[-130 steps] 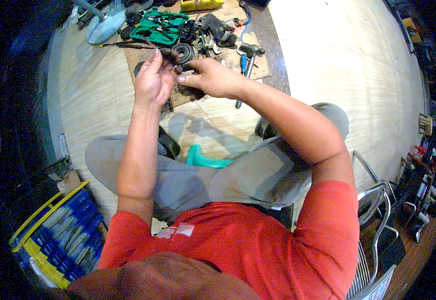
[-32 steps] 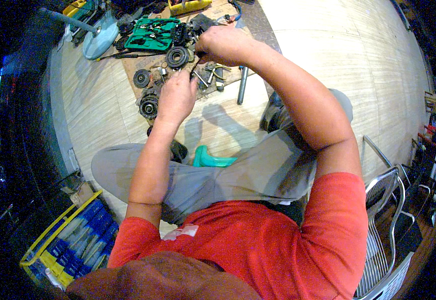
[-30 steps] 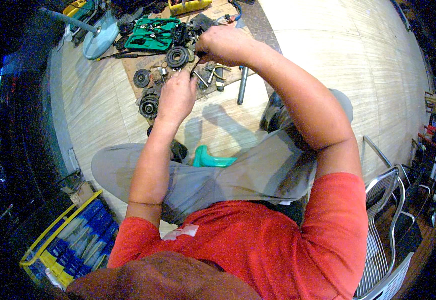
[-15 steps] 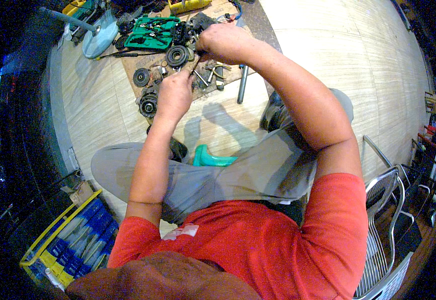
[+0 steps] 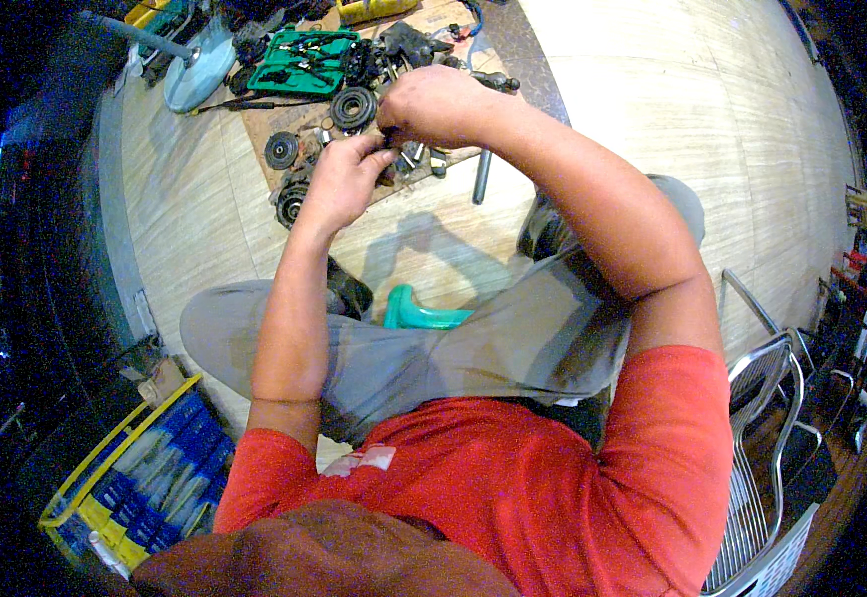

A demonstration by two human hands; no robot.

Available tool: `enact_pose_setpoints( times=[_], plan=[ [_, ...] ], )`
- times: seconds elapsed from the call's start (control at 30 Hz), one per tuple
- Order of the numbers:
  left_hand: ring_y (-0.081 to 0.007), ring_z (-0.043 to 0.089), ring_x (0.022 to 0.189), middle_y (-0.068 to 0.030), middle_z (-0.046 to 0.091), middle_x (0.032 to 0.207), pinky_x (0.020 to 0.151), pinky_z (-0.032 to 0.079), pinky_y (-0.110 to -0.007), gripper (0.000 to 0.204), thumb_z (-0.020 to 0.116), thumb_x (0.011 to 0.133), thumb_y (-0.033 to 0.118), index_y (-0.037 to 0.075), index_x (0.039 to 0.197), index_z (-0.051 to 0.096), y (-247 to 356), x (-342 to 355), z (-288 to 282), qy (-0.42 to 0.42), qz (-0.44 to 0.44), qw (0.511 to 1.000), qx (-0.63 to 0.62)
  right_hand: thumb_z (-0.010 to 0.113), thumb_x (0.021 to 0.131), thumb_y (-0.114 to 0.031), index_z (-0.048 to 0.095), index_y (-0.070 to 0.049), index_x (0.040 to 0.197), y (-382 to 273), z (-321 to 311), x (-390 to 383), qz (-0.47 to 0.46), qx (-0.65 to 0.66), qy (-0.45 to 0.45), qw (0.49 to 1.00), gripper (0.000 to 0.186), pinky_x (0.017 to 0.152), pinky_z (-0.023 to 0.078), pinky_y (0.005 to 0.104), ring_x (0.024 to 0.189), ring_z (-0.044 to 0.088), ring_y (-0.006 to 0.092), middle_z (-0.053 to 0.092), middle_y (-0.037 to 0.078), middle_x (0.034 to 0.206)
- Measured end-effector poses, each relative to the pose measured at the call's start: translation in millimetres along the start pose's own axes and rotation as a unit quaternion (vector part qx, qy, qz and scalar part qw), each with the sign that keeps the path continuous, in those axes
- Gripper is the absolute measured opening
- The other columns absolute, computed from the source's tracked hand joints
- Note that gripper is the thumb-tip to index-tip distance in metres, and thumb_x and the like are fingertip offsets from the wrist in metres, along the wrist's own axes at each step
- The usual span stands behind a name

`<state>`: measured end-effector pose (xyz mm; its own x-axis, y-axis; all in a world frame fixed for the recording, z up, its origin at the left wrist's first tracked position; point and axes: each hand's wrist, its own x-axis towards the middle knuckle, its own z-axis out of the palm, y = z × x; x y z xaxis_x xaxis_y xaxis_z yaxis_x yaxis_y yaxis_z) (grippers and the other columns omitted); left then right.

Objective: The person fits mechanical gears and small metal components together by hand. They pick up a shaft and attach a small piece to a gear while sitting near a collection of parts on the floor.

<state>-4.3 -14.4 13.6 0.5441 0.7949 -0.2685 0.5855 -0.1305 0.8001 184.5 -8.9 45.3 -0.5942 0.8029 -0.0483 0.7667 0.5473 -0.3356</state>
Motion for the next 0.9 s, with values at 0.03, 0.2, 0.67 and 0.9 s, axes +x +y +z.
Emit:
enact_pose_setpoints(
  times=[0.03, 0.2, 0.67, 0.9],
  plan=[
    [-0.0166, 0.063, 0.070, -0.0085, 0.067, 0.079, 0.065, 0.049, -0.031, 0.022, 0.061, 0.087, 0.012, 0.000, 0.104, 0.066, 2, 1, 0, -0.019, -0.031, 0.997, -0.065, 0.069, 0.073, -0.022, 0.064, -0.006, 0.078, 0, -1, -1, -0.006, 0.002, 0.012, 1.000, 0.018, 0.066, 0.048, 0.0440, 0.078, 0.061, 0.0326, 0.060, 0.010, 0.077],
    [-0.0103, 0.060, 0.068, -0.0024, 0.065, 0.078, 0.062, 0.049, -0.026, 0.017, 0.061, 0.088, 0.011, 0.001, 0.100, 0.067, 0, 0, -13, -0.079, -0.105, 0.953, -0.272, 0.068, 0.074, -0.021, 0.065, -0.005, 0.083, -2, -7, -6, -0.053, 0.017, 0.060, 0.997, 0.018, 0.066, 0.047, 0.0435, 0.078, 0.061, 0.0326, 0.059, 0.009, 0.078],
    [-0.0121, 0.060, 0.063, -0.0054, 0.065, 0.079, 0.056, 0.048, -0.025, 0.020, 0.062, 0.088, 0.012, -0.002, 0.103, 0.063, -2, -3, -17, -0.071, -0.081, 0.925, -0.363, 0.066, 0.079, -0.016, 0.064, -0.004, 0.089, 0, -12, -7, -0.036, 0.094, 0.119, 0.988, 0.015, 0.069, 0.048, 0.0430, 0.080, 0.061, 0.0346, 0.061, 0.013, 0.083],
    [-0.0152, 0.064, 0.064, -0.0086, 0.066, 0.080, 0.058, 0.054, -0.028, 0.015, 0.058, 0.090, 0.008, -0.001, 0.101, 0.063, 3, -5, -19, -0.034, -0.072, 0.912, -0.403, 0.066, 0.082, -0.015, 0.065, -0.002, 0.094, 2, -12, -9, 0.008, 0.162, 0.133, 0.978, 0.018, 0.070, 0.048, 0.0401, 0.080, 0.062, 0.0336, 0.064, 0.015, 0.085]
  ],
)
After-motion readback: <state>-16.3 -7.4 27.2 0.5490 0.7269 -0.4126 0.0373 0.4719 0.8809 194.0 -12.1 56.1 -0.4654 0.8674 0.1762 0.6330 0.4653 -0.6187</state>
